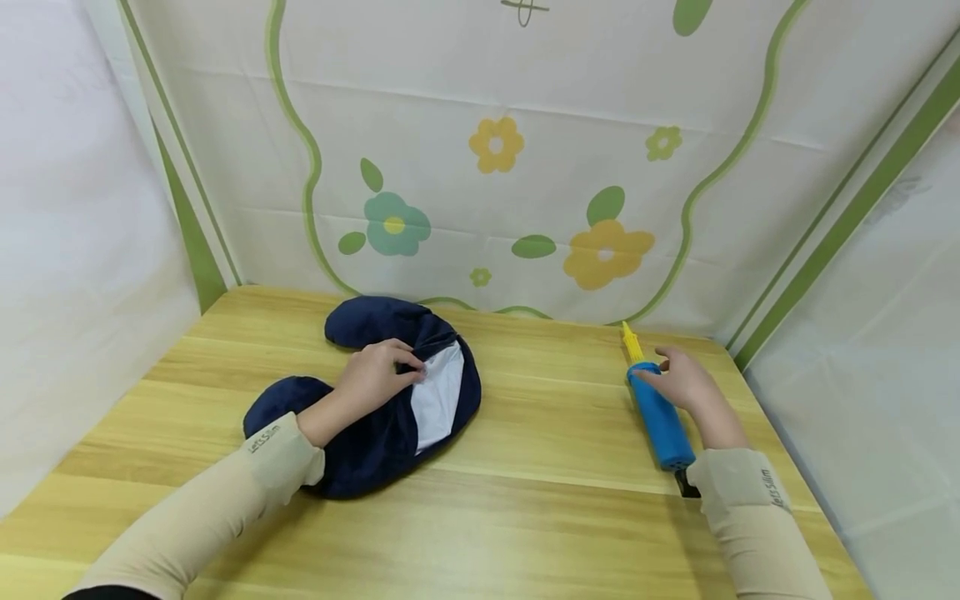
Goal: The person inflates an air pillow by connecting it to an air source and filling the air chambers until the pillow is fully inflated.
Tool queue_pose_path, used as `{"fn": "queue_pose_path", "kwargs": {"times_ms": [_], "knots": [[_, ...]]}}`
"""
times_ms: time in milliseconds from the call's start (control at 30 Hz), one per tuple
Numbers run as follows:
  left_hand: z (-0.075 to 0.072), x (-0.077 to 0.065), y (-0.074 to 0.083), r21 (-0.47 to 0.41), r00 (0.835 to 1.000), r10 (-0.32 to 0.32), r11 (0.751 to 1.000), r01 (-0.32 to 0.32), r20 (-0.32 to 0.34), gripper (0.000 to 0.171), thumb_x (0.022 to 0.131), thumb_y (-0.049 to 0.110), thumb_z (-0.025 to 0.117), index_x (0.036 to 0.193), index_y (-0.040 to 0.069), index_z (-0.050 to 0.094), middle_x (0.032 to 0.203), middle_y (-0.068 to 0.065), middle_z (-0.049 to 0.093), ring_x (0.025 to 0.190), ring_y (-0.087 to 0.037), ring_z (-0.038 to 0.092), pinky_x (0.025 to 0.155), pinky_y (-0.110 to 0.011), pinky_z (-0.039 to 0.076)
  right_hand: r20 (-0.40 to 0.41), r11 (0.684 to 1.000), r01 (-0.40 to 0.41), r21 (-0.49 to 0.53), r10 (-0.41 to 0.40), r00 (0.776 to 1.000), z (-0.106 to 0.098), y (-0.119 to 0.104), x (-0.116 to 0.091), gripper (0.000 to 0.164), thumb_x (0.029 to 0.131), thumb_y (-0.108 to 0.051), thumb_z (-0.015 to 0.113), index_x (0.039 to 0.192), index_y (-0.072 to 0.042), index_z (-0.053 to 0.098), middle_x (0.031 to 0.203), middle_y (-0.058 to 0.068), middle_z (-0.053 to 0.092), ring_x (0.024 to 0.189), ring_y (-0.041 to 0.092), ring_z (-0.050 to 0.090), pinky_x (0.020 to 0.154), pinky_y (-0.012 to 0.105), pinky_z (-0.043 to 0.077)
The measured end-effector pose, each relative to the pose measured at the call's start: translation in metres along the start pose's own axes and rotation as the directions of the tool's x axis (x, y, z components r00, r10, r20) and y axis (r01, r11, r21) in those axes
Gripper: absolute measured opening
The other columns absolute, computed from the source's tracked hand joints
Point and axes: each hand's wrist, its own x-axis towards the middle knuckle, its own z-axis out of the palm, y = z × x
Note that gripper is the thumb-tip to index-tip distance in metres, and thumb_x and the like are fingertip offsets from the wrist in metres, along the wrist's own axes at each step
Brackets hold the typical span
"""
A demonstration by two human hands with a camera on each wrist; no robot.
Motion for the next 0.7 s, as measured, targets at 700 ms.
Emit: {"fn": "queue_pose_path", "kwargs": {"times_ms": [700], "knots": [[0.0,0.001,0.0,-0.018,1.0,-0.009,1.0,0.01,0.006,0.012,0.091,0.027,0.081,0.101,0.021,0.084,0.12,-0.002,0.071,0.107,-0.025,0.068,0.087,-0.048,0.053,0.165,0.993,-0.113,0.039,0.105,0.981,0.011,0.017,0.004,0.108,0.094,-0.04,0.073,0.153,0.018,0.004,0.134,0.053,0.032,0.105,0.057,0.056,0.073,0.051,0.057]]}}
